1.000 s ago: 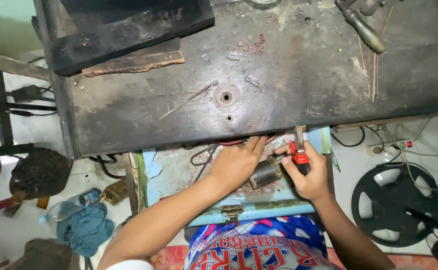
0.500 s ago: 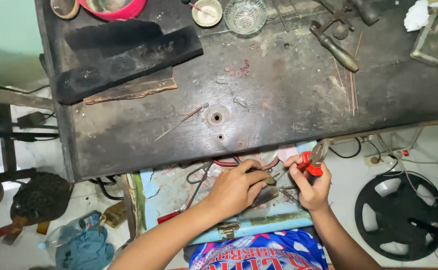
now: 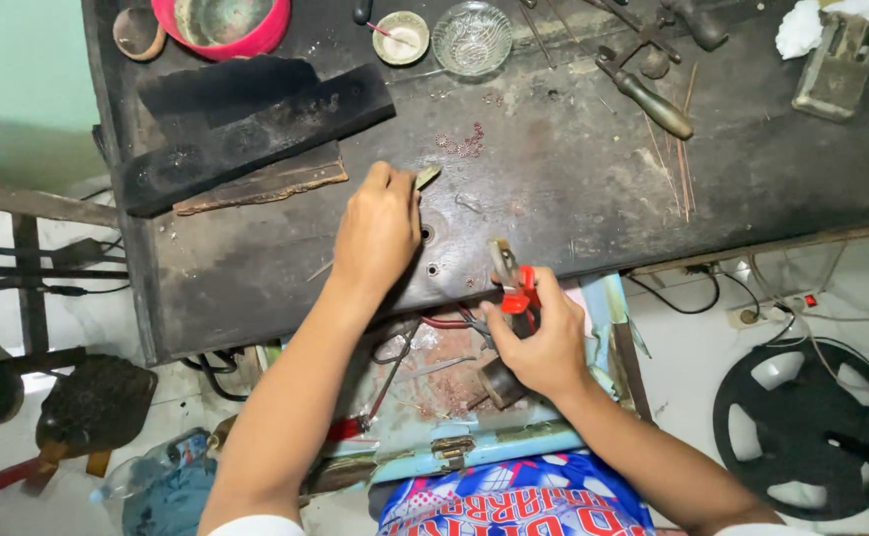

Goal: Manipulating small metal wires and components using pliers on a workbench

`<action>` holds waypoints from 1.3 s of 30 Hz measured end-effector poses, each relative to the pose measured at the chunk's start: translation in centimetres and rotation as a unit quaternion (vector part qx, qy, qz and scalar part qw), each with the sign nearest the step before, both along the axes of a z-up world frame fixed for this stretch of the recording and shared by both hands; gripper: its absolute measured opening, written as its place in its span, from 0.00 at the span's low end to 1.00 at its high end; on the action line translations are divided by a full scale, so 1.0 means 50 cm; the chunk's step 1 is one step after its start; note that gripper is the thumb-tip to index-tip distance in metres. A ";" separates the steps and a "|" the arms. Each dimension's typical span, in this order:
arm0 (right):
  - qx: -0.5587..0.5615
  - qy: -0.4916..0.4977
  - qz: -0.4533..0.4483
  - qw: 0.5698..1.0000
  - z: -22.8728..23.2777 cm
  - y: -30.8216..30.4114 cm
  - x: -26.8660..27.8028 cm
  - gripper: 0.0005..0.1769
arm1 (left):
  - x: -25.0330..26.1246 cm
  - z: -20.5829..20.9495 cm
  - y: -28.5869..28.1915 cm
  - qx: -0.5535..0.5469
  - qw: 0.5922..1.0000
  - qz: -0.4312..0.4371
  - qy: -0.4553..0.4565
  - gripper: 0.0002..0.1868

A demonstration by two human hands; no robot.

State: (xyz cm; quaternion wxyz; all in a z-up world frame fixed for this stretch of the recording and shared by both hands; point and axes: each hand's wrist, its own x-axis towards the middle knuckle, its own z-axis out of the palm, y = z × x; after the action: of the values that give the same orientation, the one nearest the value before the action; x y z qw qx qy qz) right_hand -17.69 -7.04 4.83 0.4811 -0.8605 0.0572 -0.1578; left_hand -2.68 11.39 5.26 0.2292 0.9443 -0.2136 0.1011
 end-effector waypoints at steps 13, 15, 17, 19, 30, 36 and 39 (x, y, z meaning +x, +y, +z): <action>-0.042 0.017 -0.034 0.998 -0.053 0.037 0.021 0.22 | 0.010 -0.021 -0.012 -0.104 0.990 -0.092 0.033 0.10; -0.049 0.017 -0.028 0.998 -0.047 0.042 0.023 0.21 | -0.008 -0.020 -0.026 -0.101 0.984 -0.131 0.070 0.09; -0.061 0.007 -0.029 0.998 -0.061 0.041 0.023 0.20 | -0.009 -0.014 -0.028 -0.102 0.980 -0.146 0.091 0.09; -0.074 -0.004 -0.029 0.997 -0.074 0.043 0.023 0.20 | 0.001 -0.006 -0.028 -0.102 0.976 -0.160 0.110 0.09; -0.048 0.003 -0.045 0.998 -0.048 0.005 -0.017 0.18 | 0.003 -0.022 -0.095 -0.066 0.971 -0.219 0.062 0.05; -0.093 0.007 -0.135 0.986 0.030 -0.064 -0.058 0.17 | 0.060 -0.052 -0.197 -0.042 0.978 -0.199 -0.037 0.05; -0.054 0.011 -0.174 0.983 0.027 -0.127 -0.082 0.12 | -0.004 -0.055 -0.182 -0.011 0.965 -0.262 0.003 0.04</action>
State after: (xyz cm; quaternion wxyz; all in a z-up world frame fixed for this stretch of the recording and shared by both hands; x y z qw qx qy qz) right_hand -21.81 -13.38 6.19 0.3982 -0.8638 0.2024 -0.2329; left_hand -2.87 2.28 2.49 0.2591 0.8526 -0.4522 0.0375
